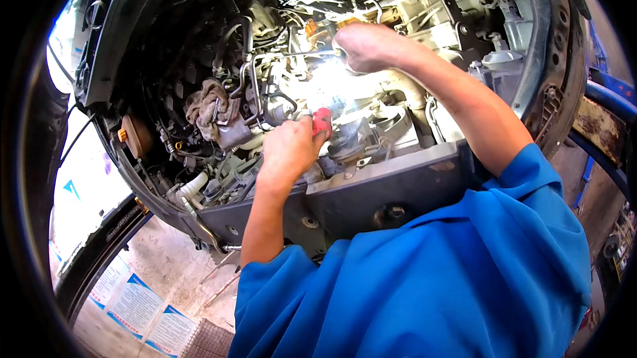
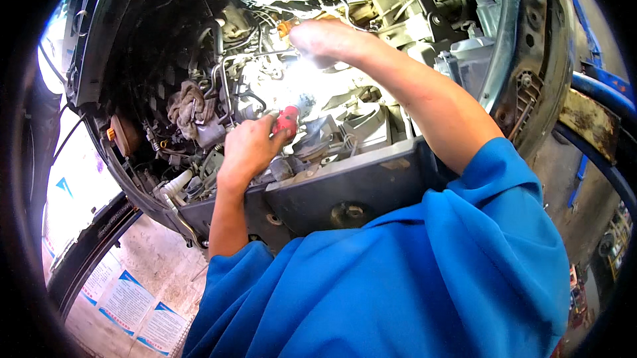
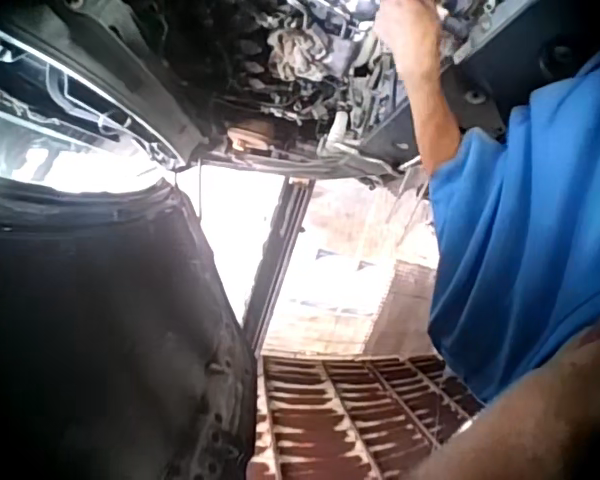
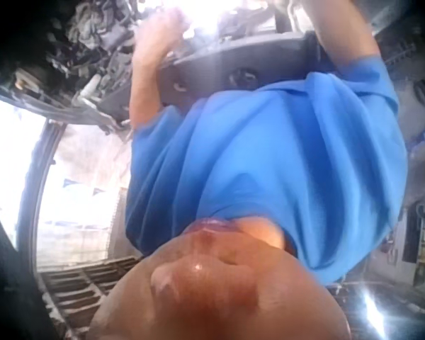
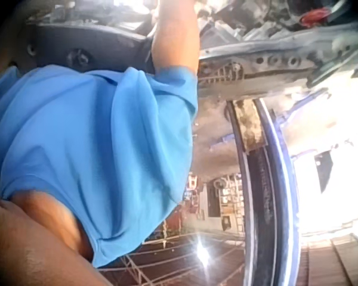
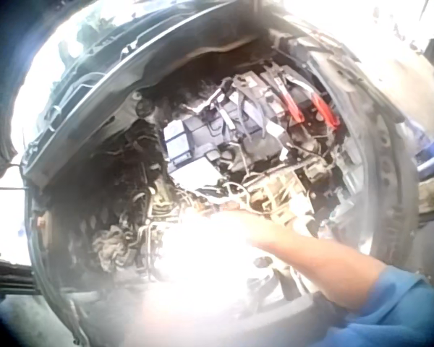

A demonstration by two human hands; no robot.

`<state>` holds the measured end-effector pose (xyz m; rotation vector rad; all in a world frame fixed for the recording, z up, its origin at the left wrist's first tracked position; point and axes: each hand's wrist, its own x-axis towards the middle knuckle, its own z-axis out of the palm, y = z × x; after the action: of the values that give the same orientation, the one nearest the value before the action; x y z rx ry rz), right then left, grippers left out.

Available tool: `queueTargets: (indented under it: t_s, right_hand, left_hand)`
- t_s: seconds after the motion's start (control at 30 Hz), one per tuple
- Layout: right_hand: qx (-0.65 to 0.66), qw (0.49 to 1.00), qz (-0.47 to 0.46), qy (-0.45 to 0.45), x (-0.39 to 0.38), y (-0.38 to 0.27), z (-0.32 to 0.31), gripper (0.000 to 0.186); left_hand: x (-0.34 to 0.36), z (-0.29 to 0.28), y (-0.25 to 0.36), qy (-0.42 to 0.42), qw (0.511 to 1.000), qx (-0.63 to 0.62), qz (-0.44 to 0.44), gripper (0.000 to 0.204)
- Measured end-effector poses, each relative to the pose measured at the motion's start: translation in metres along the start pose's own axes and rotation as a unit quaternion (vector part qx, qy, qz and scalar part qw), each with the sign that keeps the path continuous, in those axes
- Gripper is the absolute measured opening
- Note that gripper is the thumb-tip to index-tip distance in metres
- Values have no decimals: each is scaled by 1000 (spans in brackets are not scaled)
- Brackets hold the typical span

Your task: The person disconnects a hose, uses a screwdriver to loosen a clamp, and uses pliers on components inside the engine bay while holding a work light.

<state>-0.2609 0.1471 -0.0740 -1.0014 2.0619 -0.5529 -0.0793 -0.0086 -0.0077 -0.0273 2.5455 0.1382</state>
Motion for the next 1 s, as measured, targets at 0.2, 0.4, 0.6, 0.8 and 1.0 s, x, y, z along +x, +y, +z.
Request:
queueTargets:
  t_s: [0.2,0.4,0.6,0.8,1.0]
  right_hand:
    - [-23,998,-36,35,46,-11,7,19]
    - [38,993,-37,105,91,16,39,21]
    - [111,985,-27,128,105,26,60,22]
    - [95,984,-30,148,103,26,64,20]
    - [-96,971,17,217,105,36,77,24]
  left_hand:
    - [80,-8,-28,140,980,-132,58,47]
    - [150,37,-65,155,976,-49,144,51]
    - [185,73,-91,207,945,-101,231,39]
    - [190,73,-89,190,956,-27,220,24]
    - [200,79,-89,247,941,-32,229,18]
